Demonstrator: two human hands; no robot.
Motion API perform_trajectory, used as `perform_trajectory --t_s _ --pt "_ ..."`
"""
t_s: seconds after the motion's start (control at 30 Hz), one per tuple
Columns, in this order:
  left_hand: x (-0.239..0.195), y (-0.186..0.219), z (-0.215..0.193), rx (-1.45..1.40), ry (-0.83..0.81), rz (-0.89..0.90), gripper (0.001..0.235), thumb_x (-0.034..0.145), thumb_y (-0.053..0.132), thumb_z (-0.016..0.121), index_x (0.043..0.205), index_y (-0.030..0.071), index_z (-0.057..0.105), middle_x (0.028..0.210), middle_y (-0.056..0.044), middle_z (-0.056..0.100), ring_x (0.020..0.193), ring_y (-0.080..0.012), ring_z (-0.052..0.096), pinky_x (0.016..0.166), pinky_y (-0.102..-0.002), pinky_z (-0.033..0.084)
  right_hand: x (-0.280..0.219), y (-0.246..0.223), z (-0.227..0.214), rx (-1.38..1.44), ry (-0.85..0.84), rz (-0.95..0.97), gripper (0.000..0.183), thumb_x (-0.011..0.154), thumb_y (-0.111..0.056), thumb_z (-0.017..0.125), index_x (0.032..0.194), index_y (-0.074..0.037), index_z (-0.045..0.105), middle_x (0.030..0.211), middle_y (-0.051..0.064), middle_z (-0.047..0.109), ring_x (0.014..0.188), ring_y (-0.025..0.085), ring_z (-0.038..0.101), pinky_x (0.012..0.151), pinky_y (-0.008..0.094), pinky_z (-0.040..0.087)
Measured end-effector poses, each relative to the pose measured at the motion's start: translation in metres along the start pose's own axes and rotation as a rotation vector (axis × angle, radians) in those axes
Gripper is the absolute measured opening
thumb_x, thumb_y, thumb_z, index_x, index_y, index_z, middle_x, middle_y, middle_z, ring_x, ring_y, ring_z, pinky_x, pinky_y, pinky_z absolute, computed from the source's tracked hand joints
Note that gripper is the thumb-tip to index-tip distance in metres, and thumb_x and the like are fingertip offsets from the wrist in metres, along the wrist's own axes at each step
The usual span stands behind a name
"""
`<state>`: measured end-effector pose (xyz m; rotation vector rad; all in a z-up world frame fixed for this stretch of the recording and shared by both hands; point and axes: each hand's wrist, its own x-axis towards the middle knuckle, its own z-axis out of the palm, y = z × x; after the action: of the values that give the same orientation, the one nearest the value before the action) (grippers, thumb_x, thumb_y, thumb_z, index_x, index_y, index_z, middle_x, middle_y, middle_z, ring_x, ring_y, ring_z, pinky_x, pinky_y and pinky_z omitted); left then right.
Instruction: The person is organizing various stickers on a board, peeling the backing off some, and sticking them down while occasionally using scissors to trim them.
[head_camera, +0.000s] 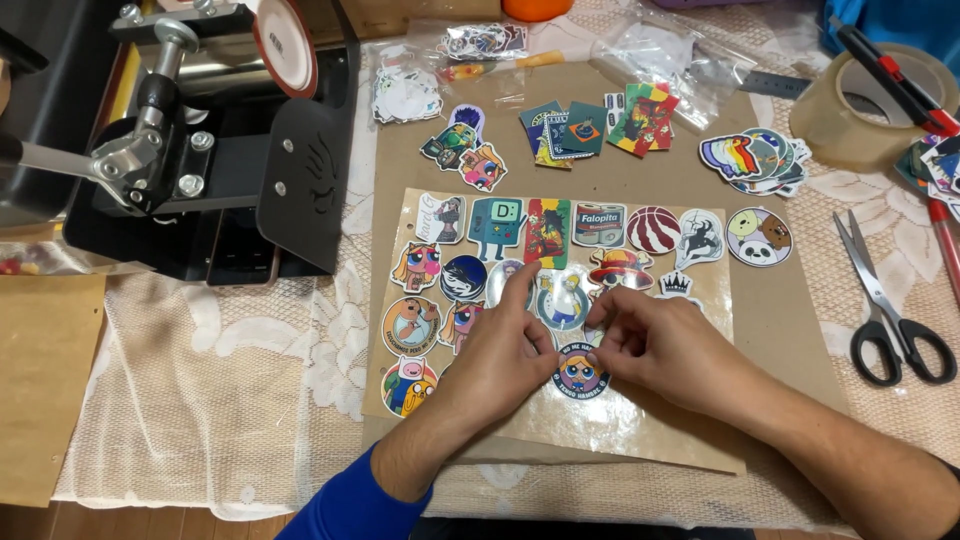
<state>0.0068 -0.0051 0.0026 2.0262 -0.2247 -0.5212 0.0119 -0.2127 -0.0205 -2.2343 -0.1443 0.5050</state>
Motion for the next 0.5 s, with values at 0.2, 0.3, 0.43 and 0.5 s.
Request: perform_trajectory --t_s 0.2,0.3,0.43,0.5 --pt "0.001 -0.007 0.007 0.049 0.026 0.055 0.09 0.079 -0.005 0.067 0.155 -0.006 0.019 0.08 -0.02 0.071 0.071 -0.0343 0.072 0.064 -0.041 0.058 -0.006 -0.009 -0.002 -0.159 0.01 -0.056 0.033 0.071 -0.018 0.085 0.1 -0.009 0.073 0.064 0.008 0.075 0.062 0.027 0.072 0.064 0.038 0.057" --pt "0.0 -0.007 0.007 0.07 0.02 0.076 0.092 0.078 -0.005 0.07 0.155 -0.007 0.019 0.081 -0.021 0.07 0.072 -0.0362 0.071 0.064 -0.042 0.057 -0.007 -0.011 0.004 -0.25 -0.011 -0.097 0.039 0.068 -0.026 0.088 0.1 -0.011 0.072 0.066 0.008 0.072 0.065 0.032 0.071 0.065 0.043 0.056" --pt "-0.002 -0.004 0.005 0.074 0.011 0.088 0.09 0.079 -0.007 0.068 0.154 -0.008 0.019 0.08 -0.02 0.068 0.072 -0.034 0.07 0.064 -0.041 0.057 -0.006 -0.014 0.0 -0.301 -0.059 -0.091 0.03 0.071 -0.026 0.085 0.095 -0.014 0.071 0.062 0.004 0.067 0.063 0.029 0.069 0.064 0.04 0.054" --pt "-0.004 -0.002 0.005 0.079 0.005 0.094 0.09 0.08 -0.008 0.068 0.155 -0.009 0.018 0.081 -0.019 0.067 0.072 -0.0328 0.069 0.065 -0.04 0.057 -0.002 -0.011 -0.002 -0.314 0.015 -0.072 0.022 0.076 -0.026 0.082 0.091 -0.014 0.071 0.061 0.004 0.066 0.062 0.027 0.068 0.063 0.037 0.052"
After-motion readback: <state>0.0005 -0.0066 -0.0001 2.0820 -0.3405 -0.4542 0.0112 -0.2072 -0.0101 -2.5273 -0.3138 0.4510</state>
